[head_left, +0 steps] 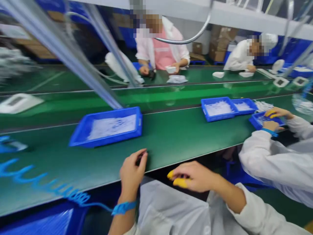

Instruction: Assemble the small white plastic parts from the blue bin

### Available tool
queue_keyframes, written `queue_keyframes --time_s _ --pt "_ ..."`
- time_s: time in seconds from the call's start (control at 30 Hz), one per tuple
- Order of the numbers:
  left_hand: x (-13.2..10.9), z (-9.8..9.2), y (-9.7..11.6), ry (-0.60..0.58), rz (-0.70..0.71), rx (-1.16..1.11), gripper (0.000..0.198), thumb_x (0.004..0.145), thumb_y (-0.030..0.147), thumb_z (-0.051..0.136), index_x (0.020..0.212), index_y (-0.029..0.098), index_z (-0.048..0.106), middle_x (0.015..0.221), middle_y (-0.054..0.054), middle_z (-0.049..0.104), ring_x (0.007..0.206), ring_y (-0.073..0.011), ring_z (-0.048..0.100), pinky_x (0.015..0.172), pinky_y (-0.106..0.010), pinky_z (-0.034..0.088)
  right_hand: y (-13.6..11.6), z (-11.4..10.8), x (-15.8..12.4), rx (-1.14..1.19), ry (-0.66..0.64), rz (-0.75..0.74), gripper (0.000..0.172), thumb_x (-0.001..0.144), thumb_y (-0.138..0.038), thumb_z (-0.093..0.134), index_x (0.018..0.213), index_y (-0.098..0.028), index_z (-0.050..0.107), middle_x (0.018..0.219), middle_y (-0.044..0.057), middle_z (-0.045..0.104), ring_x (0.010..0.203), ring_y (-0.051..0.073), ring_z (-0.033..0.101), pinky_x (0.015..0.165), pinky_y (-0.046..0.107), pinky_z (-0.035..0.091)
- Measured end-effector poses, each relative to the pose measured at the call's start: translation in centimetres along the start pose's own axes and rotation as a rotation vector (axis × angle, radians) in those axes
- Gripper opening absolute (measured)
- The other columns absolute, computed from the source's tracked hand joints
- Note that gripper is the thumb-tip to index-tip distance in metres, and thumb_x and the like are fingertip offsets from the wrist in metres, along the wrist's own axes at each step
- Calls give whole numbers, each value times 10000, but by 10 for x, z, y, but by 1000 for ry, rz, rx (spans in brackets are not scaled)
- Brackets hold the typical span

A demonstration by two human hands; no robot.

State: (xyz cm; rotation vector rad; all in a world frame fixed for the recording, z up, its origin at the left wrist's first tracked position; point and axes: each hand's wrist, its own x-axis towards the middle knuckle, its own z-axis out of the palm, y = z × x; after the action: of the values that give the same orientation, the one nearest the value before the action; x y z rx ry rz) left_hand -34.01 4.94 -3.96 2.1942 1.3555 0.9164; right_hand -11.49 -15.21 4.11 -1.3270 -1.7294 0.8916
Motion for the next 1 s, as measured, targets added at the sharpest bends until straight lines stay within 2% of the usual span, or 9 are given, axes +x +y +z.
queue_keyframes --time_s 0.1,0.2,0.33,0.47,0.57,0.7,0.8,0.9,1.0 --pt "-2 -2 1 -57 -75 -220 485 978 595 576 1231 214 737 1149 -92 809 1019 -261 762 940 -412 619 8 -42 8 -6 223 54 208 1052 -317 658 1200 -240 783 1160 48 803 1017 187 754 907 292 572" --pt "-2 10 14 -60 -16 -241 382 999 514 592 1186 215 740 1120 -93 803 1014 -254 762 945 -412 619 34 -60 15 -50 432 135 230 1034 -352 647 1199 -252 773 1156 51 797 997 206 745 887 328 575" --pt "-2 15 15 -30 68 -187 277 1019 416 590 1145 227 749 1131 -93 786 1014 -245 747 956 -422 611 92 -50 20 -221 558 123 231 983 -311 573 1084 -218 759 1107 89 776 999 256 716 865 390 583" --pt "4 9 7 15 -48 -284 296 1029 419 584 1184 210 725 1176 -104 782 978 -225 757 814 -350 628 124 -36 16 -385 537 41 205 945 -216 530 1017 -214 722 1079 107 752 1100 295 657 971 456 556" --pt "4 7 8 -4 -58 -212 281 1036 400 567 1147 201 731 1127 -96 786 958 -221 751 814 -346 624 123 -35 15 -409 520 51 222 945 -173 517 1043 -215 712 1075 112 739 1104 298 637 958 447 552" --pt "-1 10 19 -17 54 9 284 1049 392 534 1110 227 757 1130 -88 785 1070 -260 721 972 -425 592 112 -33 20 -391 533 80 233 952 -140 501 1036 -214 705 1063 121 722 1099 300 625 947 445 544" --pt "-2 11 22 -10 81 67 307 1039 439 527 1061 245 765 1101 -81 798 1048 -277 725 973 -442 580 105 -29 21 -382 568 73 227 978 -134 493 1035 -211 699 1036 116 711 1051 286 616 924 432 536" --pt "-1 12 12 9 113 110 316 1018 496 538 1040 265 753 1077 -65 798 1017 -293 727 955 -451 576 102 -24 23 -380 618 61 240 929 -90 497 1034 -199 683 1018 102 699 1013 263 604 889 398 526" --pt "2 17 -8 23 131 169 322 1022 512 505 1083 291 731 1119 -65 781 1011 -324 712 903 -475 565 103 -21 26 -427 640 86 264 840 -80 546 1045 -183 677 1025 93 691 1012 256 595 893 391 511"
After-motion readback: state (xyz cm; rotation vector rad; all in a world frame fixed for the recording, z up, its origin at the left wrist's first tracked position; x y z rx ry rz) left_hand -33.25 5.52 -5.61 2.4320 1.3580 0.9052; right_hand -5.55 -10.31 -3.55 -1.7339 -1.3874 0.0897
